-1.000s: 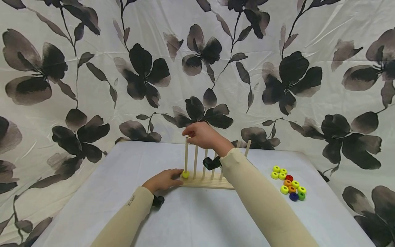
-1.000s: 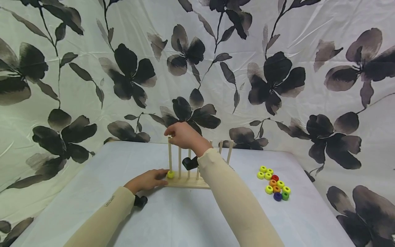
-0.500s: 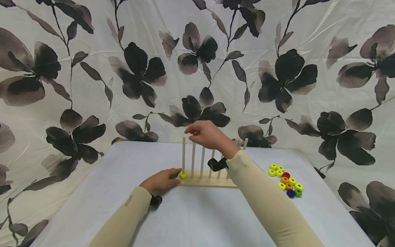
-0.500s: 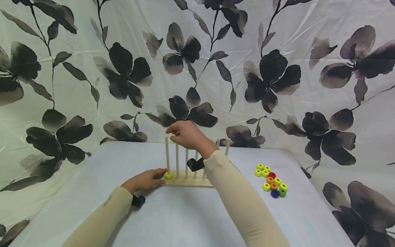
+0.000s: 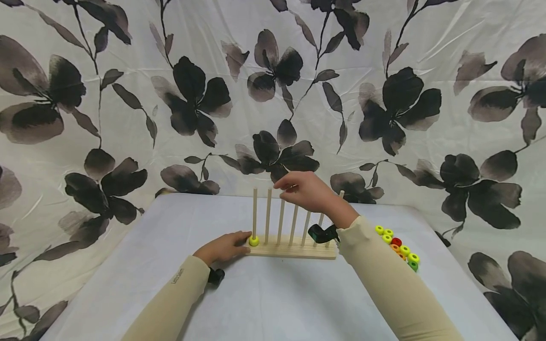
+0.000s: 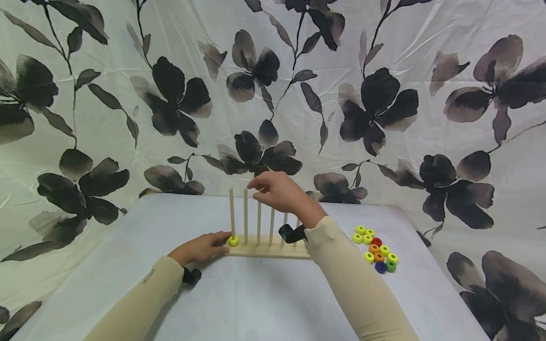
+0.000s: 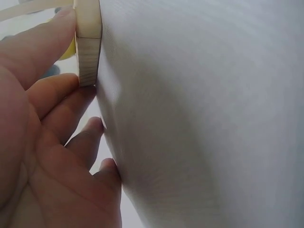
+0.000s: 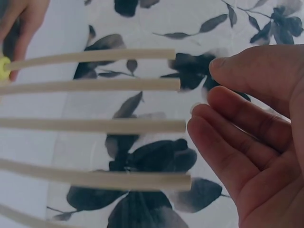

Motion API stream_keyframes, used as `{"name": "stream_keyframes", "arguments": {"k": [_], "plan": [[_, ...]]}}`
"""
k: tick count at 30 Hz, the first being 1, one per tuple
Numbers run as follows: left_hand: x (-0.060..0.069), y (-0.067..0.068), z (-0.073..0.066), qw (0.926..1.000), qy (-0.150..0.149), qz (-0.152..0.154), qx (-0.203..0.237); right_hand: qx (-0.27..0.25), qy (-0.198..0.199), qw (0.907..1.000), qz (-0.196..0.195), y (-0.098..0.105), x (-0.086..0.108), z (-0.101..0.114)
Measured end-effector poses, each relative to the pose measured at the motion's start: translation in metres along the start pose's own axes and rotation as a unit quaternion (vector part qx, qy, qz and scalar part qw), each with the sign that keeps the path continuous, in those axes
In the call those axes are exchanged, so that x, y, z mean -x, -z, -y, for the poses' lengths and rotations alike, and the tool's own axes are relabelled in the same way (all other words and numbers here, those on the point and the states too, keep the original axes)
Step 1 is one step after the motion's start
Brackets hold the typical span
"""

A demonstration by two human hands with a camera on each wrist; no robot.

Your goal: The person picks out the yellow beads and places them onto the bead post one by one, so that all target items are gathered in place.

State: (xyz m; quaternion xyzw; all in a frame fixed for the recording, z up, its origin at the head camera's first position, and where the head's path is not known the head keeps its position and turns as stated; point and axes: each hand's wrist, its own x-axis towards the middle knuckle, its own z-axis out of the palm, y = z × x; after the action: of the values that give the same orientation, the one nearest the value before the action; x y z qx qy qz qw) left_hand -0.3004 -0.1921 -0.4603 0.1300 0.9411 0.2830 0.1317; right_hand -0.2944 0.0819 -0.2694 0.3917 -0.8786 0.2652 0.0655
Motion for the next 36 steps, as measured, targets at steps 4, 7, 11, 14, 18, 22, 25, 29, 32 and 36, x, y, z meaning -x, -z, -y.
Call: {"name": "stream_keyframes", "arguments": {"k": [4,7,11,14,18,22,25,29,32,36], "plan": [[0.000,0.000,0.000,1.0000,0.005,-0.002,-0.004,-0.008,-0.006,0.9999,0.006,0.003,0.010,-0.008],[0.000,0.000,0.000,0.9999,0.012,-0.003,-0.007,-0.007,-0.014,0.9999,0.006,0.006,0.019,-0.012],[0.001,0.000,-0.001,0.9999,0.015,-0.001,-0.006,-0.008,-0.024,0.9997,0.001,0.010,0.032,-0.019],[0.002,0.001,-0.003,0.9998,0.017,0.000,-0.005,-0.014,-0.029,0.9995,-0.001,0.012,0.042,-0.025],[0.004,0.002,-0.005,0.9998,0.021,0.000,-0.007,-0.010,-0.036,0.9993,-0.001,0.015,0.055,-0.034],[0.004,0.001,-0.005,0.9998,0.021,-0.002,-0.007,-0.011,-0.051,0.9986,0.001,0.017,0.069,-0.043],[0.003,0.000,-0.004,0.9998,0.020,-0.002,-0.006,-0.009,-0.064,0.9979,0.003,0.019,0.079,-0.051],[0.003,0.000,-0.003,0.9998,0.019,0.000,-0.009,-0.007,-0.083,0.9965,0.009,0.021,0.091,-0.061],[0.003,0.000,-0.003,0.9998,0.016,0.000,-0.010,-0.011,-0.099,0.9949,0.015,0.022,0.100,-0.069],[0.003,0.000,-0.004,0.9999,0.014,-0.001,-0.009,-0.012,-0.110,0.9936,0.023,0.023,0.109,-0.079]]}}
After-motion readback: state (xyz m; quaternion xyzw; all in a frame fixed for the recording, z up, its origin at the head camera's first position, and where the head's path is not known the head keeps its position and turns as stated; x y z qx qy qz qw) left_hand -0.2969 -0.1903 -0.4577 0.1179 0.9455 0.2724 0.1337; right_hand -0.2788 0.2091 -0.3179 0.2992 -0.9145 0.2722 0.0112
